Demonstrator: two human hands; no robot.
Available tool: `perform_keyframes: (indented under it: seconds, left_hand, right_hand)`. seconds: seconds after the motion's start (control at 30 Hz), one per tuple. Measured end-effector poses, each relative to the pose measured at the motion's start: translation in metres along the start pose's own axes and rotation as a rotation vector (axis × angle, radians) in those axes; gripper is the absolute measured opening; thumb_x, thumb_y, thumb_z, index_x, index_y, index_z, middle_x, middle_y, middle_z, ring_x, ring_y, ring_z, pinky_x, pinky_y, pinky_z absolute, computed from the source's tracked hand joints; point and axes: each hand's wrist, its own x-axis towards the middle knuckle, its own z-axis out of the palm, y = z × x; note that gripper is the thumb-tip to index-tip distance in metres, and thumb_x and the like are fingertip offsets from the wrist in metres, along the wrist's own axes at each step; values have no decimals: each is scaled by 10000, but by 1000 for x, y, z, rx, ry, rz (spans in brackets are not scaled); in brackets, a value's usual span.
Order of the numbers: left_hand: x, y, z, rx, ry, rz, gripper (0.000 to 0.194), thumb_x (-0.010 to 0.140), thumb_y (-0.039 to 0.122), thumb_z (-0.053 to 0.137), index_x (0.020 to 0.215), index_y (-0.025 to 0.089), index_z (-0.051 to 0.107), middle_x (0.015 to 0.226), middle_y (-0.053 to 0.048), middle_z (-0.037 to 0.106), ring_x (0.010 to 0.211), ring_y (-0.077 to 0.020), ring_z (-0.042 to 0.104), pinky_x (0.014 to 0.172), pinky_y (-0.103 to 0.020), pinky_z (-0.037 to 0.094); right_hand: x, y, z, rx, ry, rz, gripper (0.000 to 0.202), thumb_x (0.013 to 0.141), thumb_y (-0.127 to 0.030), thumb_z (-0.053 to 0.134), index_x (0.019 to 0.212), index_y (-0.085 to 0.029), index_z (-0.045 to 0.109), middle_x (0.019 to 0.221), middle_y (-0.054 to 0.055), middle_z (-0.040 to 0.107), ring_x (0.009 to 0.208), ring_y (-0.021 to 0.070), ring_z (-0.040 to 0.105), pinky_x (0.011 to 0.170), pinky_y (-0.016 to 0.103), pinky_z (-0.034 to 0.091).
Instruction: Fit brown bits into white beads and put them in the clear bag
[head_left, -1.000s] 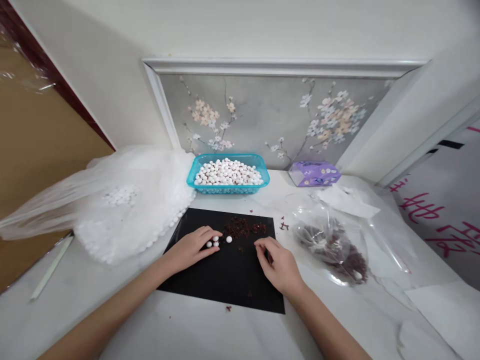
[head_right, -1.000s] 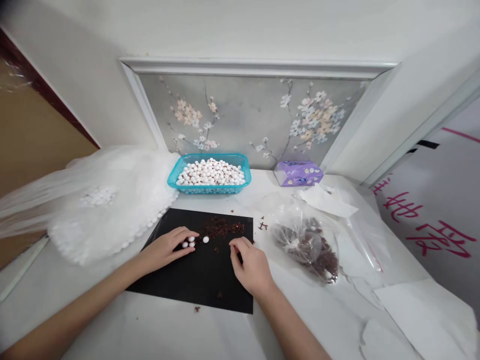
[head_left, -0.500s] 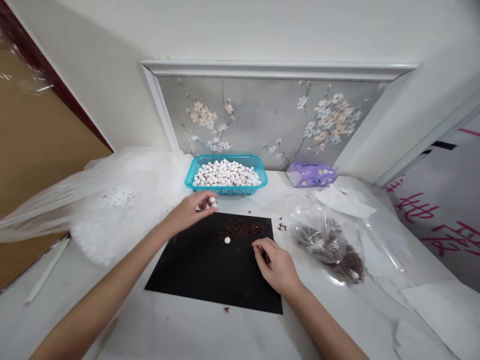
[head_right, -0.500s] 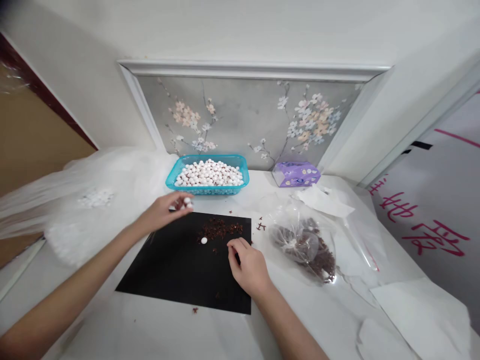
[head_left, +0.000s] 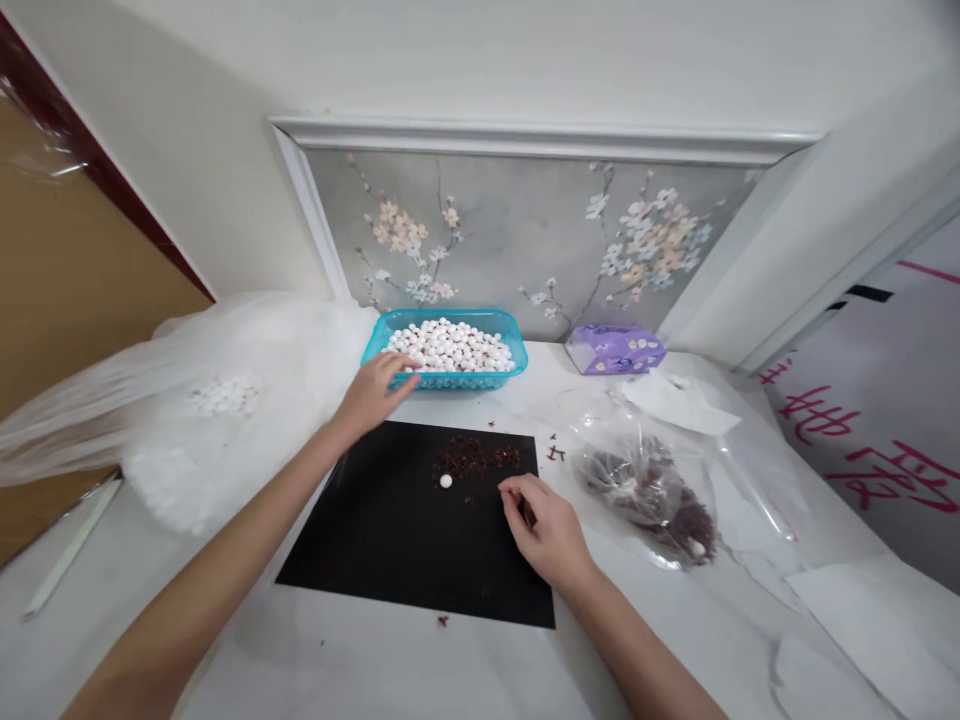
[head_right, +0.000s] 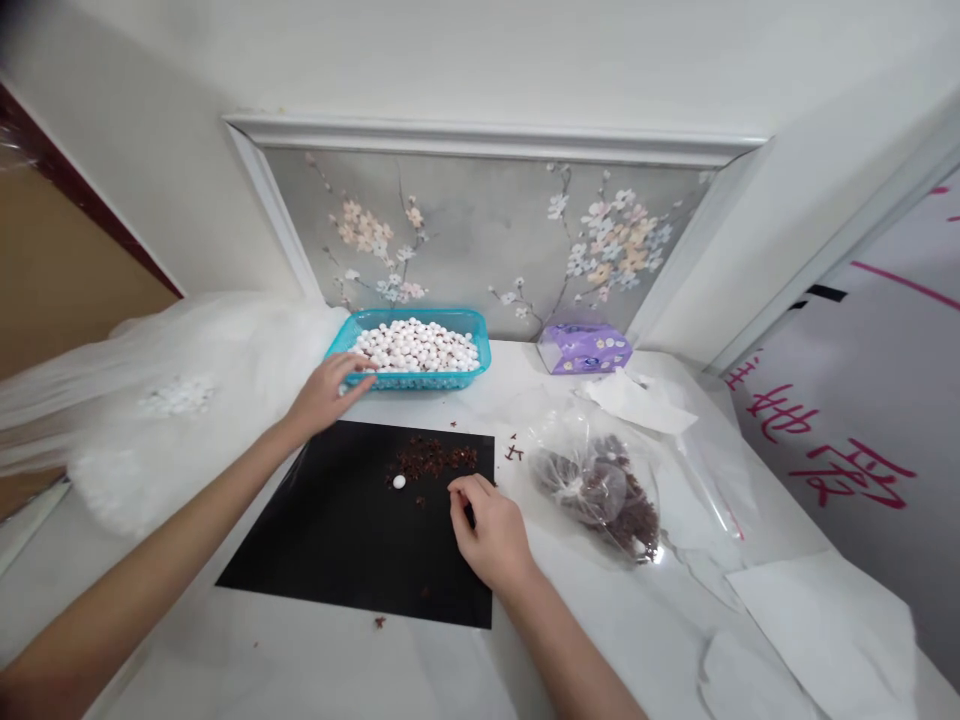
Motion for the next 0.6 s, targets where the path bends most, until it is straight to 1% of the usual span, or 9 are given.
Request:
perform_keyframes:
  seconds: [0.1,0.13,0.23,0.3,0.37,0.47,0.53,0.6]
  left_hand:
    - [-31,29,5,-36,-249,165,268,850,386,466,1001,212,602,1008,-47,619,985,-206,522,899,-356,364]
    - [-40,36,7,-58,-308,203,281,832,405,496,1010,220,608,1019,-50,617,975,-203,529,891,-347,367]
    - [-56,47,15,-84,-412,285,282,802,429,539,986,235,628,1024,-52,616,965,-201,536,876,-340,364]
    - [-60,49,18,-74,-439,309,244,815,417,526,934,237,639,1012,-47,620,962,-197,536,862,-337,364]
    - [-60,49,17,-71,-430,309,222,832,398,506,896,233,639,1002,-42,624,959,-190,536,856,-332,365]
    - [-52,48,9,-95,-359,264,211,830,387,514,900,224,628,997,-42,626,957,-184,538,868,-326,371]
    - [-40,46,2,-111,-278,209,198,824,370,525,910,217,616,999,-42,625,966,-185,535,877,-328,377]
    - [-23,39,-4,-120,-162,151,174,818,339,532,905,207,606,992,-42,623,982,-188,528,889,-336,379]
  right_hand:
    - [0,-1,0,-7,-13,7,178,863,-214,399,880,-210,576,767,15,592,582,113,551,524,212,421]
    - [0,0,0,-10,-16,12,176,863,-212,401,879,-212,576,766,13,592,576,112,550,523,213,421]
    - [0,0,1,-16,-18,21,168,861,-206,406,882,-215,572,766,9,590,567,111,545,528,215,420]
    - [0,1,1,-15,-19,23,165,859,-206,408,887,-216,571,768,9,589,577,114,546,525,214,417]
    - [-1,2,2,-15,-25,25,164,858,-207,409,888,-217,570,764,9,586,583,117,546,519,214,415]
    - [-2,3,2,-18,-37,30,160,860,-213,410,885,-218,568,755,2,576,561,112,532,519,217,415]
    - [-3,3,3,-14,-49,31,159,865,-219,409,890,-219,566,754,0,571,553,109,526,525,220,417]
    - [-3,3,3,-1,-54,24,159,870,-223,405,897,-219,562,760,4,570,581,116,540,549,223,425]
